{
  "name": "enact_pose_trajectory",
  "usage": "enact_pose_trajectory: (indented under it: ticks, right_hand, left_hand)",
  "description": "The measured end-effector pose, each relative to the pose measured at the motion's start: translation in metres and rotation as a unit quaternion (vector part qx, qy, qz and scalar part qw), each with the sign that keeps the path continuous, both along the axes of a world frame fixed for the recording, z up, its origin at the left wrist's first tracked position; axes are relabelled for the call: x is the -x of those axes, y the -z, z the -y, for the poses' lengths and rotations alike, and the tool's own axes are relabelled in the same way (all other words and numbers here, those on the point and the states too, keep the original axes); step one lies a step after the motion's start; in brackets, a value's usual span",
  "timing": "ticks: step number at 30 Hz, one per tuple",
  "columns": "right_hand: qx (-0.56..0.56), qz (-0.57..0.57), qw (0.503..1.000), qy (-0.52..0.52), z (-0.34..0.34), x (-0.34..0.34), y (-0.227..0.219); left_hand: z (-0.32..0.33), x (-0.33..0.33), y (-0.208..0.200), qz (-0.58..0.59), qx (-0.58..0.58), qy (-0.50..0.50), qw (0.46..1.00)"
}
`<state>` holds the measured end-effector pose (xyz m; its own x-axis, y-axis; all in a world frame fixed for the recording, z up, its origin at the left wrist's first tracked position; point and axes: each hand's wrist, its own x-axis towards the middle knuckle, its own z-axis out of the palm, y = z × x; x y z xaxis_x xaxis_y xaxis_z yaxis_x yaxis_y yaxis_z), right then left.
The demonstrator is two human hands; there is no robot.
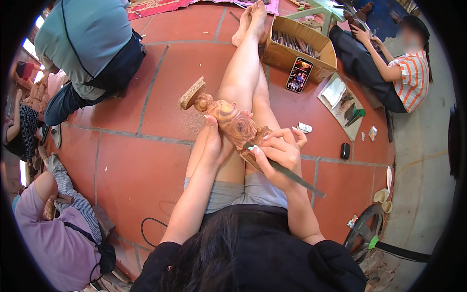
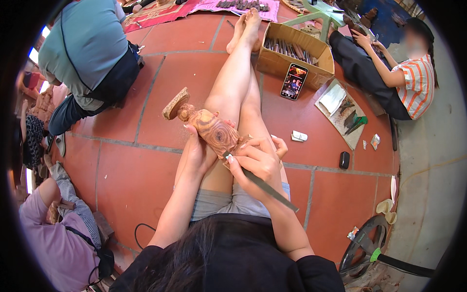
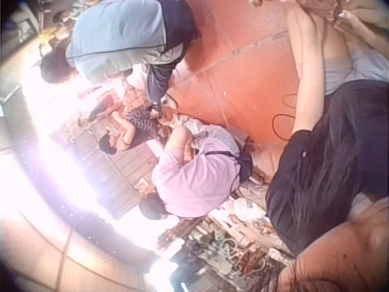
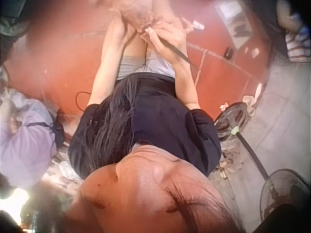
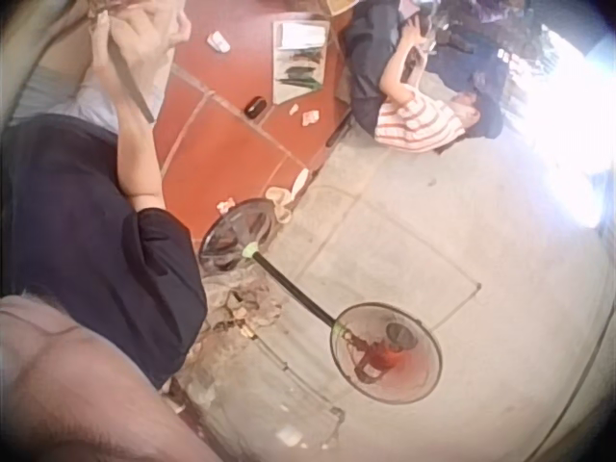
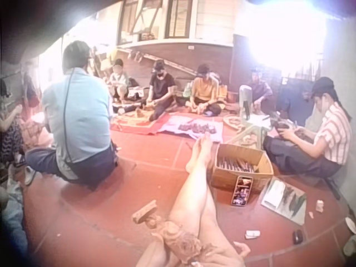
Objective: The person carves a wooden figurine using a metal file, holding the wood with one hand and filing with the other. The person occasionally rotates the wood to access different surfaces and continues filing along the contours of the piece.
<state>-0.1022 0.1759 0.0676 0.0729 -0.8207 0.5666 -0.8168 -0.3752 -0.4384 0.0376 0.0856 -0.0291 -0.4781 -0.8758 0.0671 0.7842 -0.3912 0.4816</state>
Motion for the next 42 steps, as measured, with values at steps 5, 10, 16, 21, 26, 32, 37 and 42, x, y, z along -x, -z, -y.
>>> enact_pose_trajectory:
  ticks: [5,10,16,21,26,32,37,42]
  right_hand:
    - [0.044,0.045,0.998,0.018,0.012,-0.008,0.013]
    - [0.008,0.017,1.000,0.009,0.004,-0.003,0.003]
    - [-0.023,0.022,0.999,0.004,0.001,0.004,-0.002]
    - [-0.018,0.215,0.976,-0.003,0.009,0.007,-0.001]
    - [-0.045,0.260,0.964,0.033,0.014,0.002,0.000]
    - [-0.090,0.196,0.975,-0.049,0.027,0.008,-0.001]
    - [-0.103,0.179,0.974,-0.092,0.042,-0.006,-0.003]
    - [-0.114,0.131,0.982,-0.073,0.025,0.005,0.003]
  left_hand:
    - [0.004,-0.001,0.006,-0.010,0.012,0.002,1.000]
    - [0.000,-0.002,-0.001,0.017,0.038,-0.002,0.999]
    - [-0.001,-0.003,-0.003,0.053,-0.014,-0.008,0.998]
    - [-0.001,-0.009,-0.001,0.040,0.003,0.026,0.999]
    - [-0.002,-0.009,-0.003,0.042,0.007,0.021,0.999]
    - [-0.001,-0.012,-0.002,-0.007,0.053,0.025,0.998]
    - [-0.001,-0.015,-0.009,0.008,0.008,0.027,1.000]
    - [-0.002,-0.013,-0.013,0.043,0.005,0.015,0.999]
